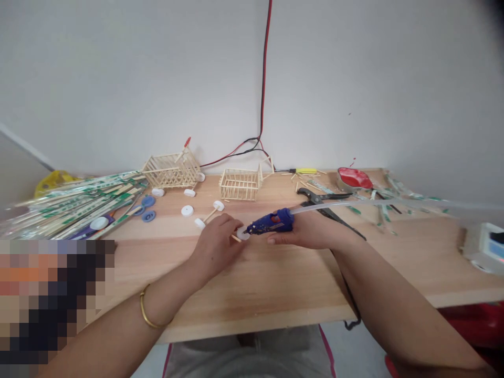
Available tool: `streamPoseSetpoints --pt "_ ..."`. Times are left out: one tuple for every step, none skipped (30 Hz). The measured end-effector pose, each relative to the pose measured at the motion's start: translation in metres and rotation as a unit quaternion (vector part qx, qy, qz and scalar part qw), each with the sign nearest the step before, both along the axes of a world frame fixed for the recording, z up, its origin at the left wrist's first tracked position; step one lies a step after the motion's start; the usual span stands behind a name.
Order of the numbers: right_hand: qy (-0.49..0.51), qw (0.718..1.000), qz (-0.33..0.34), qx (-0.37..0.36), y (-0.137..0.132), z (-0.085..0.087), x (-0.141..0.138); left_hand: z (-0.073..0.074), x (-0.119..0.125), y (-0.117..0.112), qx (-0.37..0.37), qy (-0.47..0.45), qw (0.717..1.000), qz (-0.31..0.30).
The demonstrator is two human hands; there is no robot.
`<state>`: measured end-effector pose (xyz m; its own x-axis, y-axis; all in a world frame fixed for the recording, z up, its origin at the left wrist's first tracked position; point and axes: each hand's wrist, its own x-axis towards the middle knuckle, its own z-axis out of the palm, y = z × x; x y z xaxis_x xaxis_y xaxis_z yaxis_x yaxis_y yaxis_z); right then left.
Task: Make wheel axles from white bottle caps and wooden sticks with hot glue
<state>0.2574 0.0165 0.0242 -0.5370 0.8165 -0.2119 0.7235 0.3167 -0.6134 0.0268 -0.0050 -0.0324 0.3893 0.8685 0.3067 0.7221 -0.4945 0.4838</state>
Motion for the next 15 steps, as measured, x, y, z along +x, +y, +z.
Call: streamPoseSetpoints --pt "-0.006 1.000 0.003 -0.005 -0.0003 0.0010 -0.0007 0.0003 0.0000 -0.0004 0.000 -0.001 1.000 -0.001" --pt "-0.011 1.000 0.005 -0.006 -0.0007 0.0020 -0.0014 0.0004 -0.0001 -0.0008 0.001 -0.002 1.000 -0.003" --pt "-0.013 1.000 0.004 -0.006 -0.0011 0.0032 -0.0020 0.0003 -0.0003 -0.0013 0.003 -0.002 1.000 -0.004" --pt "-0.012 1.000 0.001 -0.002 -0.0016 0.0043 -0.0024 0.0002 -0.0005 -0.0018 0.008 -0.002 1.000 -0.006" --pt "-0.007 1.000 0.000 -0.001 -0.0020 0.0054 -0.0028 -0.0001 -0.0008 -0.0021 0.016 -0.002 1.000 -0.007" --pt "-0.002 1.000 0.001 -0.001 -0.0025 0.0063 -0.0031 -0.0004 -0.0011 -0.0023 0.025 -0.001 1.000 -0.009" --pt "0.004 1.000 0.004 -0.004 -0.0028 0.0071 -0.0032 -0.0006 -0.0014 -0.0024 0.033 -0.002 0.999 -0.009" --pt "0.010 1.000 0.010 -0.008 -0.0030 0.0075 -0.0032 -0.0007 -0.0015 -0.0024 0.039 -0.004 0.999 -0.009" --pt "0.015 1.000 0.015 -0.012 -0.0031 0.0077 -0.0031 -0.0006 -0.0016 -0.0024 0.043 -0.006 0.999 -0.008" --pt "0.019 1.000 0.017 -0.013 -0.0032 0.0077 -0.0030 -0.0003 -0.0016 -0.0023 0.045 -0.008 0.999 -0.006" --pt "0.021 1.000 0.016 -0.013 -0.0032 0.0074 -0.0028 0.0001 -0.0016 -0.0023 0.044 -0.009 0.999 -0.005" --pt "0.021 1.000 0.015 -0.012 -0.0031 0.0071 -0.0026 0.0007 -0.0016 -0.0023 0.043 -0.010 0.999 -0.005" --pt "0.020 1.000 0.012 -0.011 -0.0031 0.0067 -0.0024 0.0014 -0.0015 -0.0024 0.042 -0.010 0.999 -0.005" --pt "0.017 1.000 0.009 -0.010 -0.0032 0.0064 -0.0022 0.0020 -0.0015 -0.0026 0.041 -0.010 0.999 -0.005" --pt "0.013 1.000 0.006 -0.008 -0.0033 0.0062 -0.0021 0.0025 -0.0016 -0.0028 0.039 -0.011 0.999 -0.005"
